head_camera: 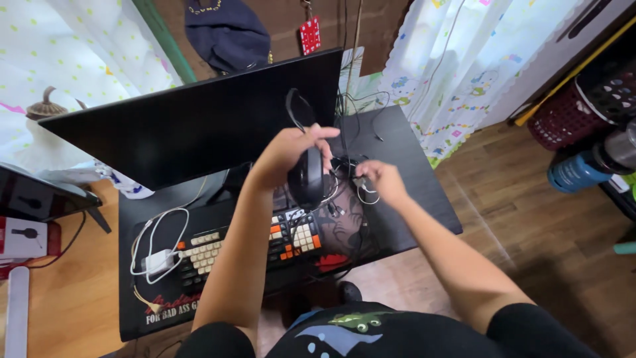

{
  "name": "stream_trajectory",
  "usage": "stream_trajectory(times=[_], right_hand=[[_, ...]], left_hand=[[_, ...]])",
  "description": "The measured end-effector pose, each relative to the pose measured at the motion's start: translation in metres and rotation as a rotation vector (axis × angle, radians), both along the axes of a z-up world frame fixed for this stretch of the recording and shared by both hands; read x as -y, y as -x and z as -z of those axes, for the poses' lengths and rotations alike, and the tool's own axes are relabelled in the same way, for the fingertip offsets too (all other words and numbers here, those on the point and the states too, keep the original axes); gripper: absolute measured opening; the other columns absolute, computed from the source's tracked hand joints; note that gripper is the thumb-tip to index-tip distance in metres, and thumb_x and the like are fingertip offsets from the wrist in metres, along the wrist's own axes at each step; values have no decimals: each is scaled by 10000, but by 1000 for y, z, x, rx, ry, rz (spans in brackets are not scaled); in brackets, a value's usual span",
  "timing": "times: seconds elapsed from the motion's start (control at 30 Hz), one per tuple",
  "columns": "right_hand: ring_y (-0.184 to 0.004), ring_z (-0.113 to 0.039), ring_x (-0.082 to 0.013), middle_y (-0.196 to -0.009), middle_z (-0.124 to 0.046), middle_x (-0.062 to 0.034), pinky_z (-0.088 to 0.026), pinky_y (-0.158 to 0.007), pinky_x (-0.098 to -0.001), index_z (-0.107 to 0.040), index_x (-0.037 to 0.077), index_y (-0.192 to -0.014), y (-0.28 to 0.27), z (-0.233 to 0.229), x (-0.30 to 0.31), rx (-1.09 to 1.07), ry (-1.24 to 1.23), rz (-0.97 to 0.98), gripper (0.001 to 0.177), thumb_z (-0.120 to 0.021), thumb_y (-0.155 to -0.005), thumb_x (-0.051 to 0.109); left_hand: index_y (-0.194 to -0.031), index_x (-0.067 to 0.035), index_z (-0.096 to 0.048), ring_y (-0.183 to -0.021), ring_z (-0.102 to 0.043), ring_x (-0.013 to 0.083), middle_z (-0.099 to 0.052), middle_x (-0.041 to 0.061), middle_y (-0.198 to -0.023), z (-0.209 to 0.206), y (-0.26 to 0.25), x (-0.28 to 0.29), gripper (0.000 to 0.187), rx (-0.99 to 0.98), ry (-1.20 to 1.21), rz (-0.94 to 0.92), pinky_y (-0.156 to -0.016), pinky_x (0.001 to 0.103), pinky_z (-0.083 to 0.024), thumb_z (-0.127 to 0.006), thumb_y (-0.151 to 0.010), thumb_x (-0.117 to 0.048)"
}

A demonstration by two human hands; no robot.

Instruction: The person is organizing computer peripherals including headphones, cables, and a mouse.

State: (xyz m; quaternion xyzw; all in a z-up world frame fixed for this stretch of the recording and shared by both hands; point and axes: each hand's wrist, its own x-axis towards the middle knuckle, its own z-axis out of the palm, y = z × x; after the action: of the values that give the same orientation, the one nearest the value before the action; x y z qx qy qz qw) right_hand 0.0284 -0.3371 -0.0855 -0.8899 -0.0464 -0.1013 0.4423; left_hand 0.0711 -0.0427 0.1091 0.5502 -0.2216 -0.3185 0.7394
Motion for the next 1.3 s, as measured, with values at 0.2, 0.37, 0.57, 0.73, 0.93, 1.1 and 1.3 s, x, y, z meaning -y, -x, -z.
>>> stream_trajectory(times=[0.2, 0.37, 0.57, 0.73, 0.93, 1.1, 1.3], right_hand=[[-801, -697, -132, -911, -748, -82, -584, -755, -281, -699, -34, -1149, -32, -73, 13, 24, -355, 6, 201, -576, -1056, 96], [-771, -703, -134, -927, -743, -78, -590, -726, -271, -659, -22, -1183, -39, -123, 7, -27, -524, -62, 199, -552, -1069, 102], [-768, -738, -161, -956, -735, -57, -586, -697, -274, -661, 29, -1196, -34, -183, -22, -169, -712, 34, 207, -569, -1064, 161], [-868, -743, -144, -1027, -748, -42, -577, -766, -279, -631, 41, -1249, -36, -180, -21, -71, -710, -2, 242, -566, -1054, 169], [-1024, -658, -152, -1124, -692, -46, -551, -928, -319, -608, 8, -1279, -49, -42, 24, 75, -247, -154, 395, -716, -903, 57], [-1004, -676, -162, -1065, -740, -66, -543, -922, -332, -704, 26, -1177, -25, 17, -5, -141, -157, -186, 283, -727, -900, 77], [-1019, -712, -288, -1077, -749, -133, -553, -904, -411, -706, 83, -1169, -3, 7, -39, -103, 16, -30, 280, -698, -897, 147]], left_hand=[[-1178, 77, -678, -606, -695, 192, -762, 179, -799, 126, -32, 32, 324, 176, -317, -126, -595, 314, -534, -583, -1002, -179], [-1206, 204, -685, -660, -771, 219, -812, 75, -1060, 200, -44, 74, 356, 143, -162, 10, -669, 309, -617, -596, -949, -25], [-1359, -21, -562, -567, -694, 221, -740, 159, -803, 194, -32, 117, 384, 38, -166, 125, -576, 320, -555, -588, -986, -104], [-1042, 88, -704, -622, -737, 245, -770, 167, -815, 200, -63, 132, 350, 97, -117, 36, -610, 329, -588, -511, -1062, -203], [-1132, 65, -681, -725, -718, 239, -736, 141, -876, 126, -45, 90, 335, -179, 35, 78, -675, 395, -602, -538, -1054, -228], [-1224, 75, -628, -747, -704, 238, -705, 126, -870, 107, -46, 73, 390, -246, 237, 146, -703, 415, -603, -511, -1083, -269], [-1258, 54, -604, -734, -679, 258, -674, 136, -853, 90, -33, 59, 391, -265, 289, 187, -711, 444, -608, -488, -1092, -281]])
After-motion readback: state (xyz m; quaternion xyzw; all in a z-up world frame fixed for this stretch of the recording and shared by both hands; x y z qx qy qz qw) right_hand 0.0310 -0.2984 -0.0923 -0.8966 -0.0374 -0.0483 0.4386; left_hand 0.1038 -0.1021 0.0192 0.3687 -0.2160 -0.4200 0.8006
